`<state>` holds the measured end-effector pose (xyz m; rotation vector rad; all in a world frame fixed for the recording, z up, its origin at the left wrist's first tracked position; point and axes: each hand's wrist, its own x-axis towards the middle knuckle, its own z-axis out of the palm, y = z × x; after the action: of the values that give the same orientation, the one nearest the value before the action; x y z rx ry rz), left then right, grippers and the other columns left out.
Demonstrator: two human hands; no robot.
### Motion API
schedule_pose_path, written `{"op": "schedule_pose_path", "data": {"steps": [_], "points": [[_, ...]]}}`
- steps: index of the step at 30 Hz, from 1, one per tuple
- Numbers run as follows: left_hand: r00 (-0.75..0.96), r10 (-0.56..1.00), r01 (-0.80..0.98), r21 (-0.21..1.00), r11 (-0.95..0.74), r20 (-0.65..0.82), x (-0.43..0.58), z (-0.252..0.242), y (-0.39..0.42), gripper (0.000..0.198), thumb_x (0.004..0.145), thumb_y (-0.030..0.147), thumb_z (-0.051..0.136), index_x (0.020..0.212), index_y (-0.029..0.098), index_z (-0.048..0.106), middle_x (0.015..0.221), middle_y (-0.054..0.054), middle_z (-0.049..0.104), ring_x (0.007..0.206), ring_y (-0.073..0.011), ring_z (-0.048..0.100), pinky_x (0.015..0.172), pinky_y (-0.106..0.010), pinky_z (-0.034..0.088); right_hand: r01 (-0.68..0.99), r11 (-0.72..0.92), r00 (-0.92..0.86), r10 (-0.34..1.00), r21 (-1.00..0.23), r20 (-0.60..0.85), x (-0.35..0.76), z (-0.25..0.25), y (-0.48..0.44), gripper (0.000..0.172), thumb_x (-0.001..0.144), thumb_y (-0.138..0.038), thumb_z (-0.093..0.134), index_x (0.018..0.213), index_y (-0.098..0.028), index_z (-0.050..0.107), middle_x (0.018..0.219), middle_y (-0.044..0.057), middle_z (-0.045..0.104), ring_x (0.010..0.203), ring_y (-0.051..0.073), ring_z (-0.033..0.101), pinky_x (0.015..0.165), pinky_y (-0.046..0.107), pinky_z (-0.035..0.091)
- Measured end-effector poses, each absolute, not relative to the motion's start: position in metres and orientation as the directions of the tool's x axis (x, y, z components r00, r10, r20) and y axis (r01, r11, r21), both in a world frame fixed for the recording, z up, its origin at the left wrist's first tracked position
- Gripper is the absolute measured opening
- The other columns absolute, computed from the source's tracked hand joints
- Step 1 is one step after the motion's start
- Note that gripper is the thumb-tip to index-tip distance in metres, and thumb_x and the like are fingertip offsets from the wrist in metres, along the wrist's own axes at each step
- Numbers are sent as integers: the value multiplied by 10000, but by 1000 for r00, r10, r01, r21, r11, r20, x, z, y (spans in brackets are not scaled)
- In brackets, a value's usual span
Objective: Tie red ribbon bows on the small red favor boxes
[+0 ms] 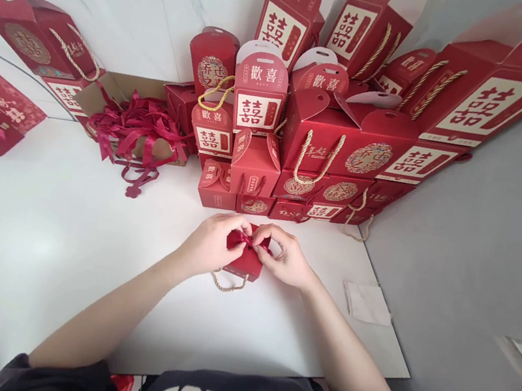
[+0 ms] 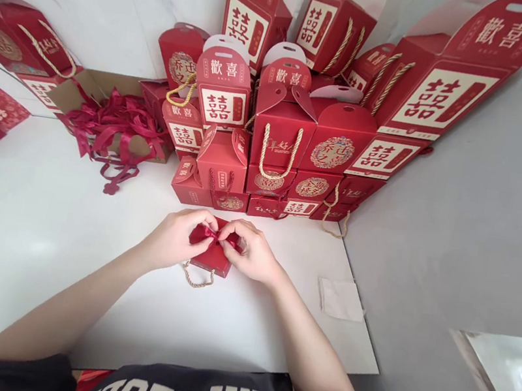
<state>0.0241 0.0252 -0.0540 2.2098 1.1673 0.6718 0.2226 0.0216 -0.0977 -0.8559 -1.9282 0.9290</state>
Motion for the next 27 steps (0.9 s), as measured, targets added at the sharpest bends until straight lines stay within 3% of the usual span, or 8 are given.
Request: {"op": "schedule_pose_path", "data": {"steps": [3, 6, 10, 14, 18, 24, 27], "points": [[471, 824, 629, 536, -564, 314, 30, -65, 19, 153, 812, 77, 505, 859, 215, 550, 862, -4, 621, 750, -146, 580, 722, -283, 465, 222, 525, -448, 803, -821, 392, 223, -96, 20, 75, 865, -161, 556, 891, -222, 592, 917, 46, 658, 844, 188, 602, 838, 359, 487], [496, 776, 607, 483, -631, 390, 31, -71, 19, 132, 833, 78, 496, 805, 204, 525, 868, -17, 559, 742, -137, 559, 698, -267, 468, 228, 532, -442, 803, -815, 400, 224, -93, 21, 55, 897, -204, 563, 906, -228, 613, 911, 44, 657, 873, 193, 601, 893, 383, 469], [538, 725, 561, 459, -689, 431, 25, -70, 24, 131, 874, 97, 503, 800, 196, 547, 938, -38, 529, 797, -130, 575, 737, -256, 500, 323, 443, -337, 880, -836, 336, 228, -94, 26, 148, 938, -280, 551, 935, -241, 694, 1126, 81, 625, 1134, 232, 552, 1017, 440, 401], [584, 650, 526, 384, -759, 486, 20, -73, 27, 136, 897, 109, 509, 812, 188, 580, 991, -59, 535, 862, -140, 601, 789, -272, 523, 239, 315, -393, 896, -919, 205, 229, -100, 30, 155, 888, -314, 644, 1007, -279, 738, 1262, 75, 603, 1282, 236, 484, 1083, 439, 369], [619, 569, 491, 299, -818, 541, 17, -76, 30, 135, 908, 111, 511, 827, 184, 590, 1020, -67, 560, 896, -140, 620, 825, -278, 543, 157, 226, -366, 917, -962, 155, 228, -102, 31, 133, 815, -340, 731, 929, -286, 773, 1274, 65, 618, 1266, 246, 514, 1091, 443, 370], [700, 347, 429, 21, -903, 624, 15, -78, 35, 121, 912, 116, 515, 814, 170, 562, 984, -61, 613, 821, -134, 618, 732, -257, 551, -17, 114, -450, 886, -993, 110, 226, -94, 30, 146, 809, -341, 729, 934, -287, 783, 1264, 32, 653, 1193, 242, 592, 1061, 399, 418], [698, 356, 494, -58, -868, 621, 15, -74, 34, 106, 886, 132, 562, 784, 162, 566, 943, -68, 632, 791, -147, 604, 729, -288, 521, -39, 88, -412, 906, -995, 96, 224, -94, 28, 133, 791, -331, 745, 911, -296, 789, 1257, 18, 662, 1172, 249, 607, 1024, 387, 449]]}}
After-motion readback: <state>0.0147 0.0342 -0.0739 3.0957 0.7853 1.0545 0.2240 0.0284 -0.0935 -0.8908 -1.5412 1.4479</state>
